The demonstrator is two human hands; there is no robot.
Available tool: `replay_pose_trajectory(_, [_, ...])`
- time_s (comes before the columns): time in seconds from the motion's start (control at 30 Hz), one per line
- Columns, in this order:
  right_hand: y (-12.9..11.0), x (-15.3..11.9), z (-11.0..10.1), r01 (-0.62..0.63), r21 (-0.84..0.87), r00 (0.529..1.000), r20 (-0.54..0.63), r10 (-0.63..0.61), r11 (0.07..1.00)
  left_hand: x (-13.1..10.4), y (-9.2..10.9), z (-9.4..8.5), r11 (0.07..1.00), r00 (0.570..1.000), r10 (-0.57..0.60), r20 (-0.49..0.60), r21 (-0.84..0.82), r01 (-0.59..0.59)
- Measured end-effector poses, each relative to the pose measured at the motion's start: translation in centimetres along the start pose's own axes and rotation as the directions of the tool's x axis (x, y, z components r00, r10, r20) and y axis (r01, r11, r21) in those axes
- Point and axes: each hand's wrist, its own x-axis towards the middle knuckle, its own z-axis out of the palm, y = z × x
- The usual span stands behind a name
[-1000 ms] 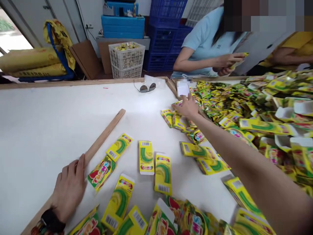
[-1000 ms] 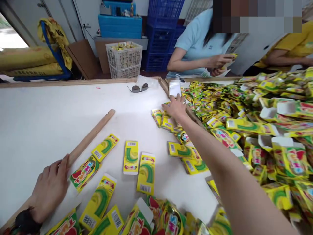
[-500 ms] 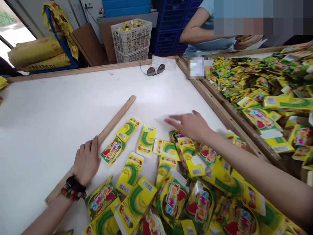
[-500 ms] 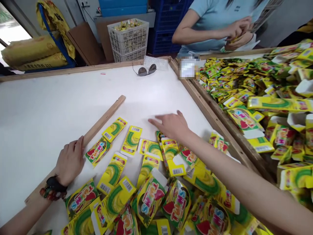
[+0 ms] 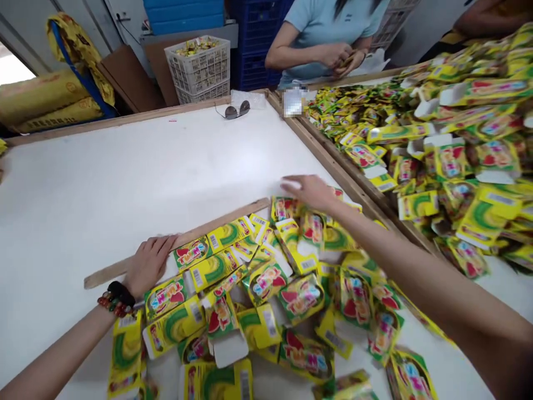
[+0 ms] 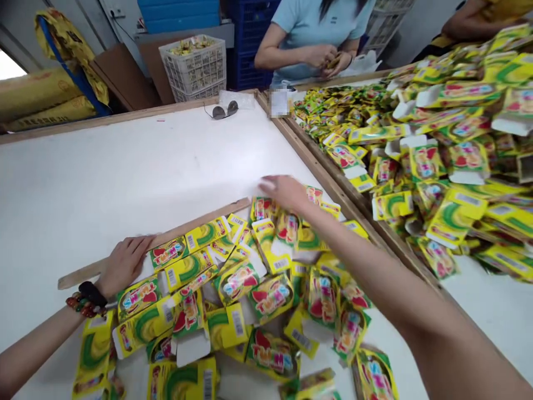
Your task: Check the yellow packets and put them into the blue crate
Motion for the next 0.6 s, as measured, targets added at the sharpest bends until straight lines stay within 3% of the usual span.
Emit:
replay_pose_trajectory(0.03, [2.1,-0.5,-0.5,-0.144,-0.090,0.990,-0.014,0.143,0.986,-0.8,0.4,0.0,1.000,1.000,0.002,0.002,-0.006,-0.002])
replay_pose_trajectory(0.07, [4.1,-0.8,-0.7,-0.181,-0.107,0.983,0.009,0.183,0.978,-1.5,0.8,-0.1,1.000,1.000,0.000,0.004,-0.008,0.000])
replay_pose_trajectory(0.13, [6.7,-1.3,-0.1,-0.176,-0.118,0.981,0.059,0.184,0.977,-2.6,1.7,-0.2,1.000,1.000,-0.020,0.002,0.002,0.020])
replay_pose_trajectory(0.2, [7.4,-2.1,1.3,-0.101,-0.086,0.989,0.097,0.109,0.991,-3.3,2.5,-0.3,0.999,0.999,-0.043,-0.007,0.024,0.043])
replay_pose_trajectory(0.33, [5.1,-4.7,3.4,0.016,0.011,0.996,0.084,-0.017,1.000,-4.8,4.0,-0.3,0.998,0.998,-0.040,-0.055,0.036,0.042])
replay_pose_trajectory(0.47, [2.1,-8.9,3.2,0.046,0.080,0.999,-0.011,-0.045,0.996,-6.7,5.3,0.0,0.997,0.994,-0.048,-0.095,0.056,0.053])
replay_pose_trajectory(0.6, [-0.5,-15.0,2.2,-0.001,0.097,0.970,-0.242,0.024,0.995,-9.9,6.4,-0.6,0.952,0.952,-0.257,-0.168,0.122,0.279])
